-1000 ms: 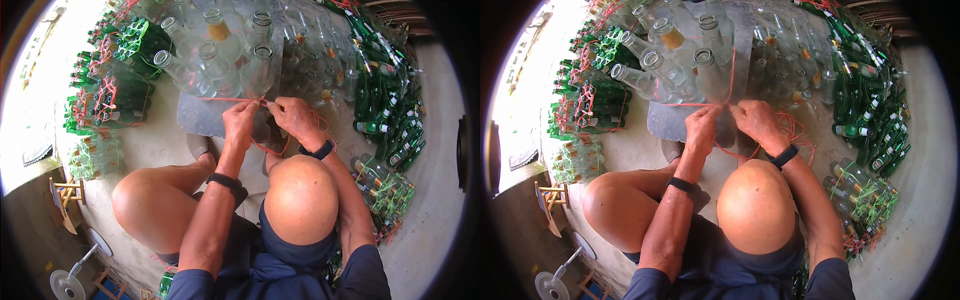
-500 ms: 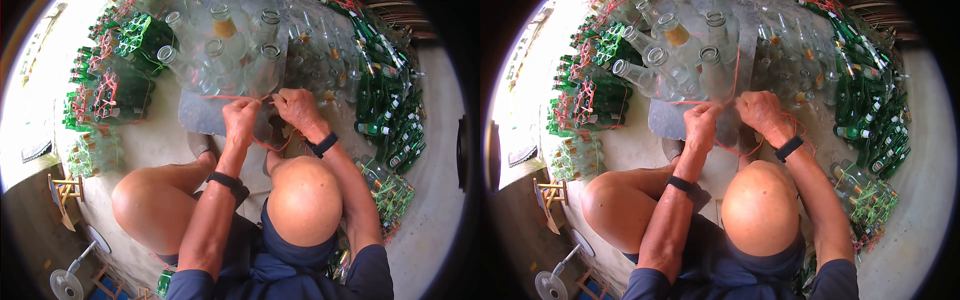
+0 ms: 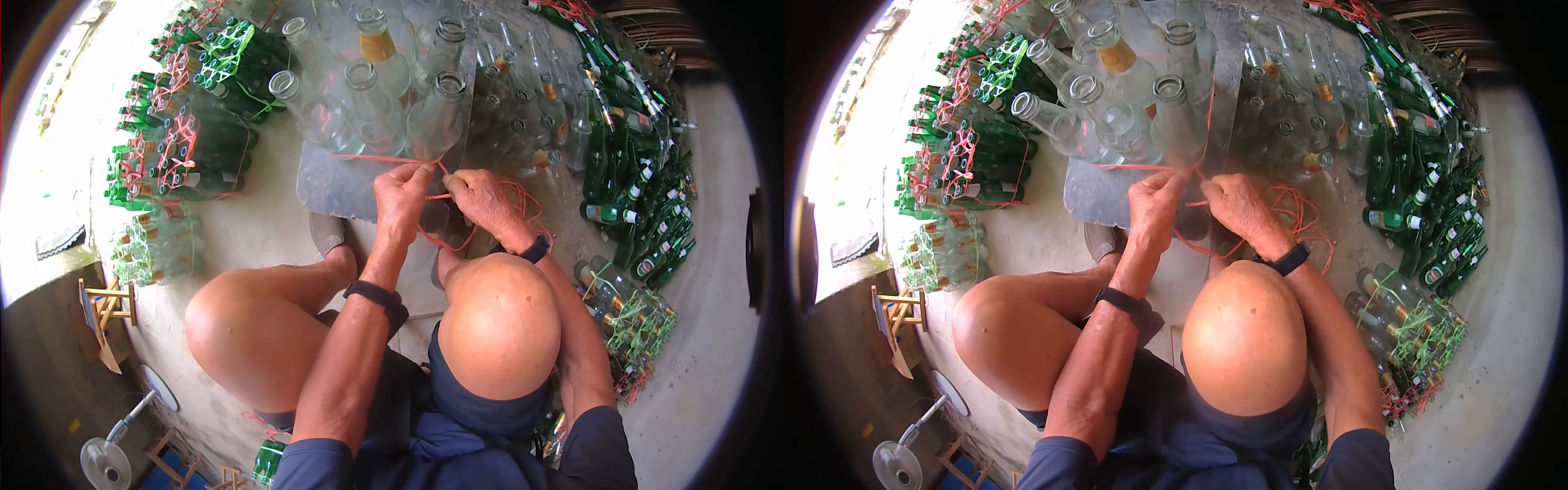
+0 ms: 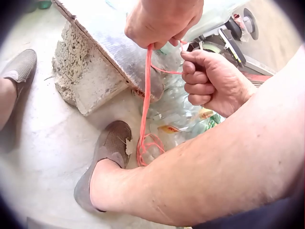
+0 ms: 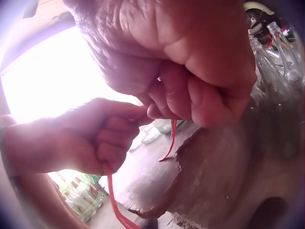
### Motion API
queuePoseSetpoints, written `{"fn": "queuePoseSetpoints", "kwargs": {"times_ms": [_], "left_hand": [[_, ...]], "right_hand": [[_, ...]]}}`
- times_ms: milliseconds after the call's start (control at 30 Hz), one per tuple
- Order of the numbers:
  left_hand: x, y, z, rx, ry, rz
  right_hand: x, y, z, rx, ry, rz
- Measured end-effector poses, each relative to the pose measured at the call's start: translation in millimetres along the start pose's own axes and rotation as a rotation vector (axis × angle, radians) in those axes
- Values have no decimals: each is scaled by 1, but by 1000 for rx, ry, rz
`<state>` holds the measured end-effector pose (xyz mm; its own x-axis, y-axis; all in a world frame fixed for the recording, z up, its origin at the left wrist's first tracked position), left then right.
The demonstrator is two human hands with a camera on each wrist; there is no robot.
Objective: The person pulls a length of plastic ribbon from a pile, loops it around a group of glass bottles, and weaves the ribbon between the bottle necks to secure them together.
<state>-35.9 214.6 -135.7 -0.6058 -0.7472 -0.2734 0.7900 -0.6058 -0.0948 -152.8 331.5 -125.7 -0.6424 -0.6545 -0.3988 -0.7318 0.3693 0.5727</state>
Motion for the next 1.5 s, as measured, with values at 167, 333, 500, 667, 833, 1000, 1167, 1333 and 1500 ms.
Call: {"fn": "queuePoseSetpoints", "kwargs": {"times_ms": [167,333,500,667,833,1000,1167,1333,1500], "left_hand": [[2,2,-5,13,19,-60],[0,-1,-4,-76,46,-112],[-4,1,10,-65,129,-155],[-3,2,1,35,82,-132],[-2,0,-2,-62,83,-107],[-4,0,-4,-4,52,-121],[-7,-1,-3,-30,54,-105],[-12,-1,0,21,-32,-50],[-13,11,6,-224,195,-41]], "right_hand": [[5,-4,5,33,-57,-150],[7,-12,6,77,-141,-228],[-4,-3,-4,131,-186,-366],[2,3,9,288,-325,-361],[3,4,-9,480,-210,-156],[14,-3,-7,680,-342,-220],[15,-6,-8,665,-302,-190],[19,-7,-6,597,-276,-179],[18,-9,-5,557,-282,-142]]}}
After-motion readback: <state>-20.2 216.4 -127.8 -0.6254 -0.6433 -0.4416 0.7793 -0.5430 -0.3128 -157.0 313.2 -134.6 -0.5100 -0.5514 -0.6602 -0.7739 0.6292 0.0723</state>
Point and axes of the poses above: each hand's wrist, its own x-axis towards the middle knuckle, its own y-axis out of the back of the hand, z = x × y, the point moved 1 cm from there along x, towards the middle knuckle, and after that the axes turned 15 degrees about -y, right-handed, at the moved point
